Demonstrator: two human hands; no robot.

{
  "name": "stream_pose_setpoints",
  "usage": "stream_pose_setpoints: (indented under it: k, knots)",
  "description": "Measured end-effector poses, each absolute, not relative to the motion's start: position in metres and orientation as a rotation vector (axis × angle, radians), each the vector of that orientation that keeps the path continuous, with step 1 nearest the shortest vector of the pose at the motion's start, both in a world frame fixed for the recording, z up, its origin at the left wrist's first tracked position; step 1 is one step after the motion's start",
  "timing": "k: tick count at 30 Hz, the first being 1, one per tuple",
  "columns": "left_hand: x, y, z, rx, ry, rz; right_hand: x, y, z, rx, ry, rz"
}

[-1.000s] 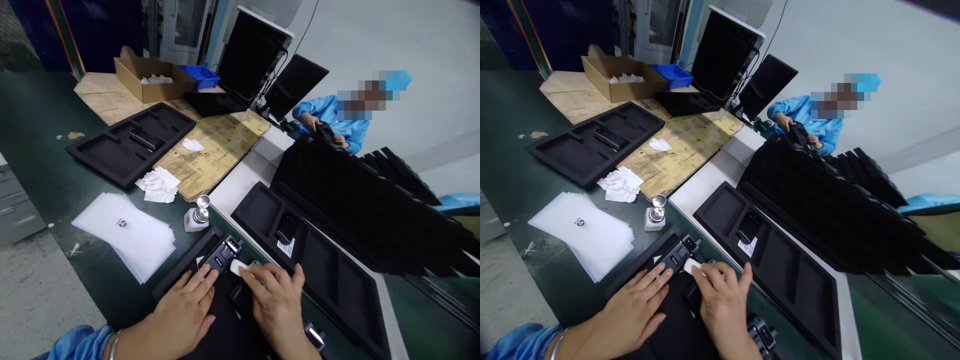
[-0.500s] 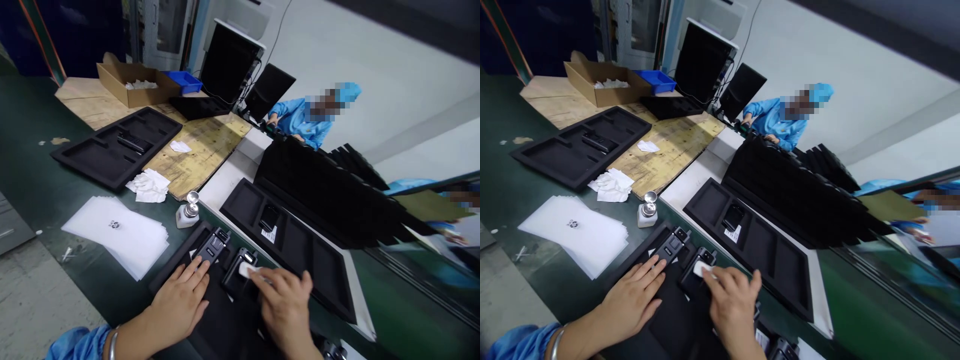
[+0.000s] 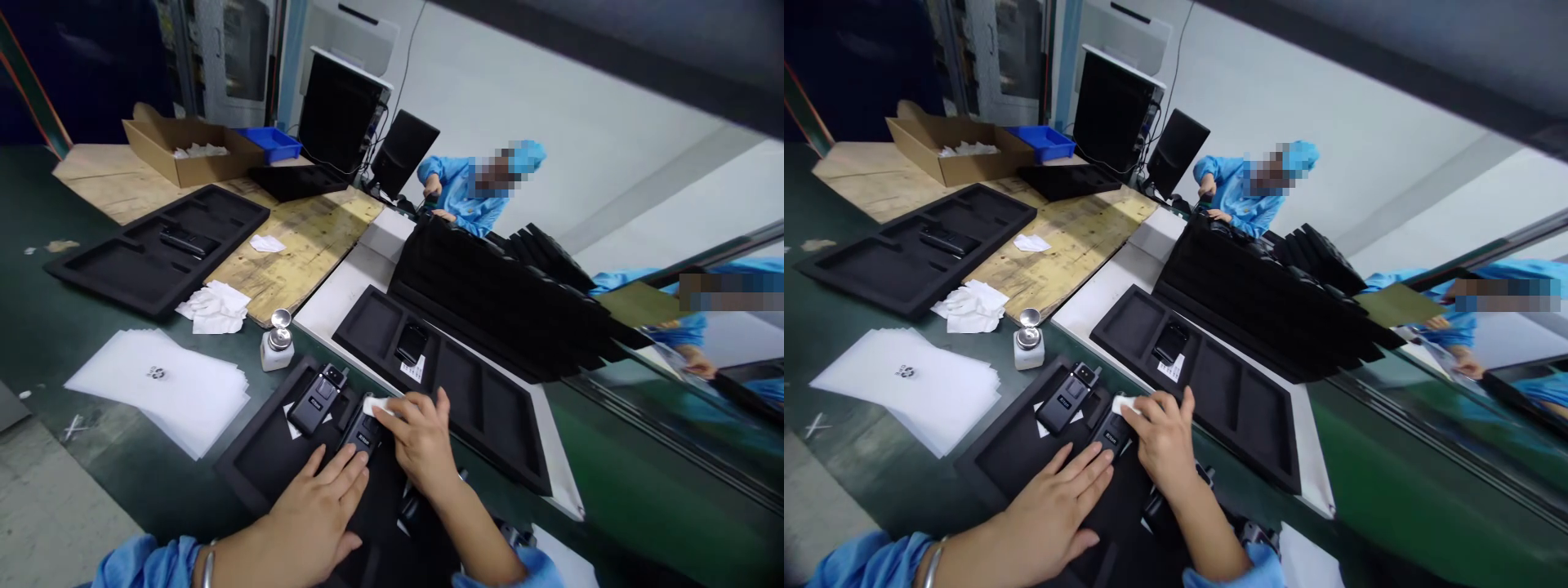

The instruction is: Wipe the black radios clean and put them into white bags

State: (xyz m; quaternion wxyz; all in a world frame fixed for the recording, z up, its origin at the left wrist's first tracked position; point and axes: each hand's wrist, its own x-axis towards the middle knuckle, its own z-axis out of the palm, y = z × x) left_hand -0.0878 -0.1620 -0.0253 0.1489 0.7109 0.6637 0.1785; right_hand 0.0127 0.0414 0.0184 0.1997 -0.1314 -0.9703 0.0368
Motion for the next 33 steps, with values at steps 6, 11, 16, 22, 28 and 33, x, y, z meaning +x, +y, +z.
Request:
stream_pose_setpoints:
  k: [6, 11, 16, 22, 28, 33]
  knots:
    - [-0.09, -0.164, -0.018, 1.985, 1.885, 0.476, 0.012, 0.056, 0.018, -0.398, -2.608, 0.104]
    - [-0.092, -0.16, -0.015, 1.968, 1.865, 0.437, 0.004, 0.056, 0.014, -0.287, -2.659, 0.182]
    - [-0.092, -0.161, -0.011, 1.97, 1.867, 0.43, 0.052, 0.074, 0.019, -0.347, -2.694, 0.134]
    - [-0.091, -0.161, -0.016, 2.029, 1.914, 0.448, 0.013, 0.065, 0.03, -0.41, -2.614, 0.141]
    - [-0.09, -0.164, -0.014, 2.043, 1.938, 0.443, 0.028, 0.055, 0.021, -0.289, -2.768, 0.105]
    - [-0.09, -0.164, -0.014, 2.042, 1.925, 0.459, 0.071, 0.049, 0.029, -0.402, -2.697, 0.063]
